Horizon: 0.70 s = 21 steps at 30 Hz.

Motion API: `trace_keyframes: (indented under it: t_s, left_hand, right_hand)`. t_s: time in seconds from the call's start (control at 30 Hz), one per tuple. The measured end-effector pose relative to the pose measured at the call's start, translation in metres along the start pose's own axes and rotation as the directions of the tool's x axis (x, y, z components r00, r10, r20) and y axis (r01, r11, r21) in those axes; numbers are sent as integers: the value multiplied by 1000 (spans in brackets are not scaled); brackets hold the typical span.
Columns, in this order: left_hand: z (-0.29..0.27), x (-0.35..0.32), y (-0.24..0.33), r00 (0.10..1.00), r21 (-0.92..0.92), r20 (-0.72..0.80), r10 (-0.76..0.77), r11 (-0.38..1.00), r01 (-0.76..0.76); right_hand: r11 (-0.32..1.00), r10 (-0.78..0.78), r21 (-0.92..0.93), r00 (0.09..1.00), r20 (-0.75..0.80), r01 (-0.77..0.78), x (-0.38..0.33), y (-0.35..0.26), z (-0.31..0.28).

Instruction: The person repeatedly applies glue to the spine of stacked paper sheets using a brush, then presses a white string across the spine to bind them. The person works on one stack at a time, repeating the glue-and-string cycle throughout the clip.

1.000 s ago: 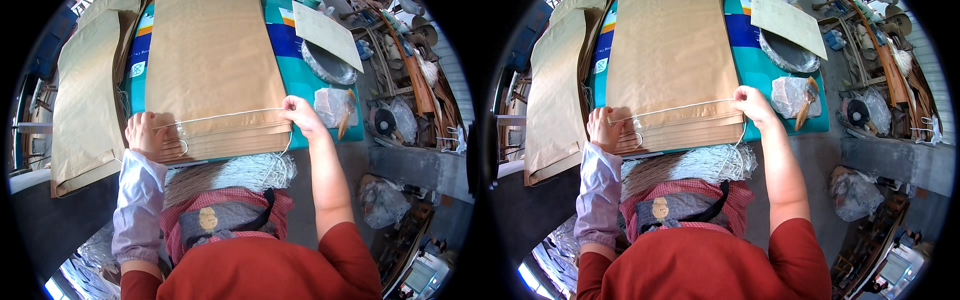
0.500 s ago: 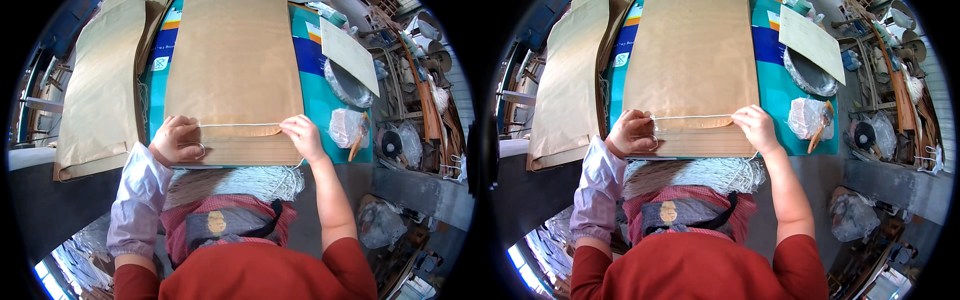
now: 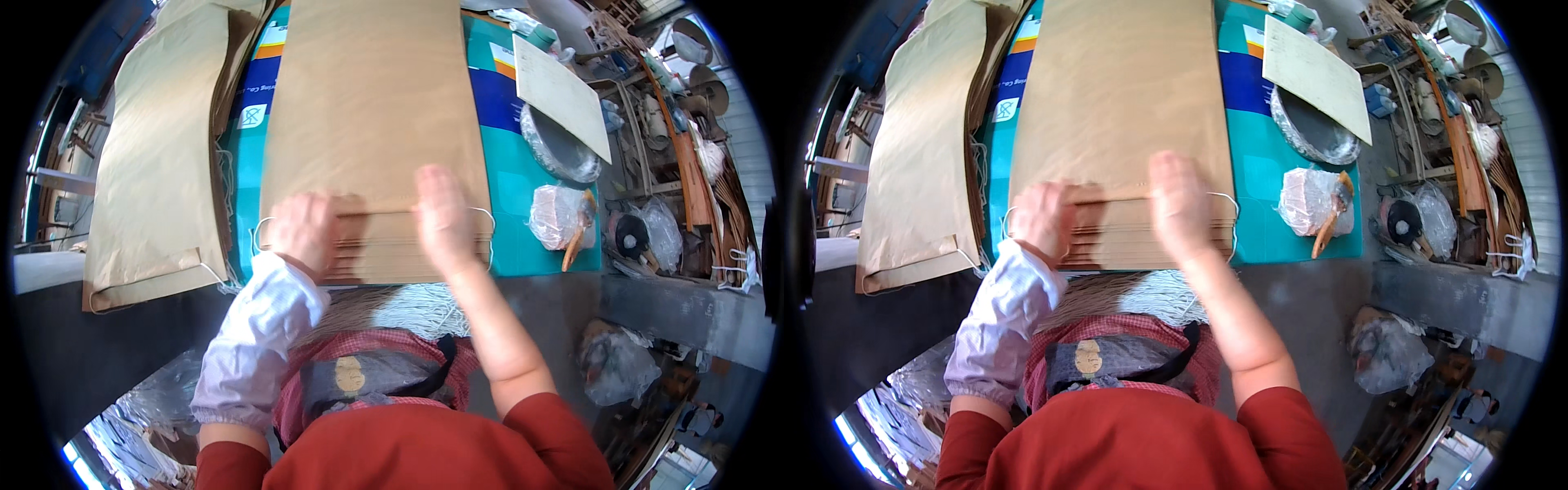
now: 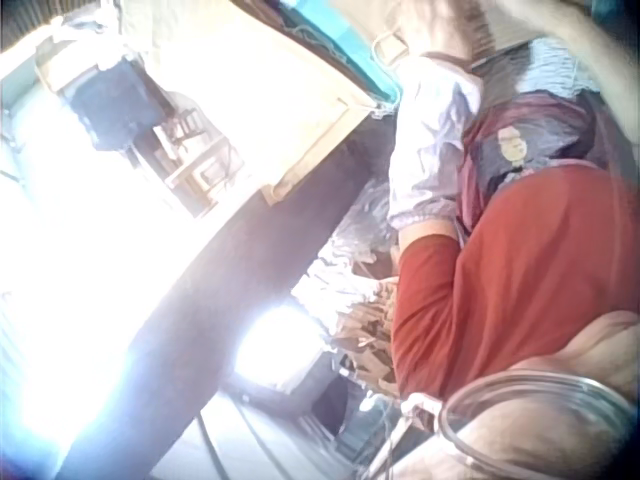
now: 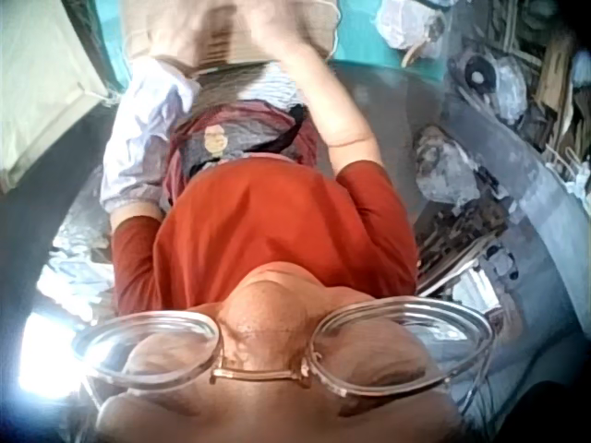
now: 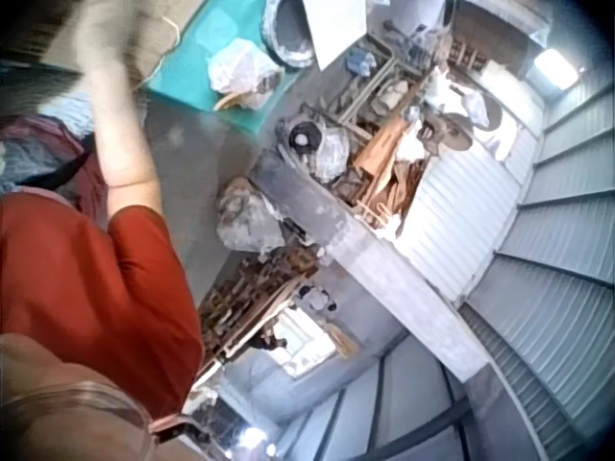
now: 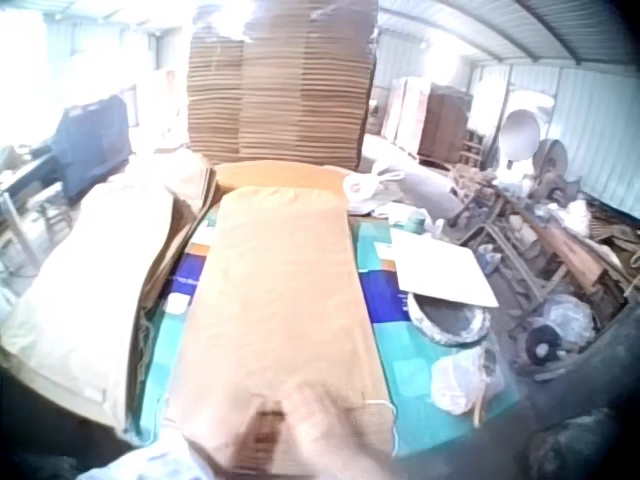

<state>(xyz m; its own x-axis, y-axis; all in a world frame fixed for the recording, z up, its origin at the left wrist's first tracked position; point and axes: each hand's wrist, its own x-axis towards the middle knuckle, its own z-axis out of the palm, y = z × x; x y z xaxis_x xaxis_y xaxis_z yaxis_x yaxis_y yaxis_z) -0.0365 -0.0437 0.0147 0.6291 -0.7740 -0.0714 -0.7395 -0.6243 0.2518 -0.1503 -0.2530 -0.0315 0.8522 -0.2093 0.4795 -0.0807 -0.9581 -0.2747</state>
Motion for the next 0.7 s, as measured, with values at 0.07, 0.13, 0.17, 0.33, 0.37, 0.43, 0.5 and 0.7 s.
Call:
trace_keyframes:
  t_s: [0.07, 0.13, 0.17, 0.33, 0.37, 0.43, 0.5, 0.7]
  left_hand:
    - [22, -10, 23, 941, 75, -126, 315, 949, -307]
    - [26, -14, 22, 996, 104, 76, 38, 994, -46]
    - [28, -12, 11, 992, 143, 73, -106, 985, 95]
    - [33, -26, -46, 967, 16, -36, -252, 967, 253]
    - [40, -28, -54, 970, -31, -69, -232, 973, 230]
    - [45, -28, -55, 968, -121, -115, -221, 971, 207]
    - [41, -30, -53, 960, -144, -136, -246, 963, 227]
    - [18, -37, -69, 784, -434, -348, -514, 829, 351]
  right_hand:
    - [986, -146, 138, 907, 395, 98, -2, -50, -5]
    - [998, 41, -55, 861, 507, -15, -13, -39, -3]
    - [972, 192, -215, 840, 507, -92, -17, -22, -5]
    - [858, 494, -209, 865, 86, -469, -45, 53, -22]
    - [852, 505, -233, 854, 126, -469, -43, 56, -25]
    - [839, 528, -278, 824, 207, -467, -39, 59, -29]
    - [899, 398, -248, 910, 115, -361, -29, 48, -34]
    - [-197, 521, 824, 656, 547, -530, -29, 57, -101]
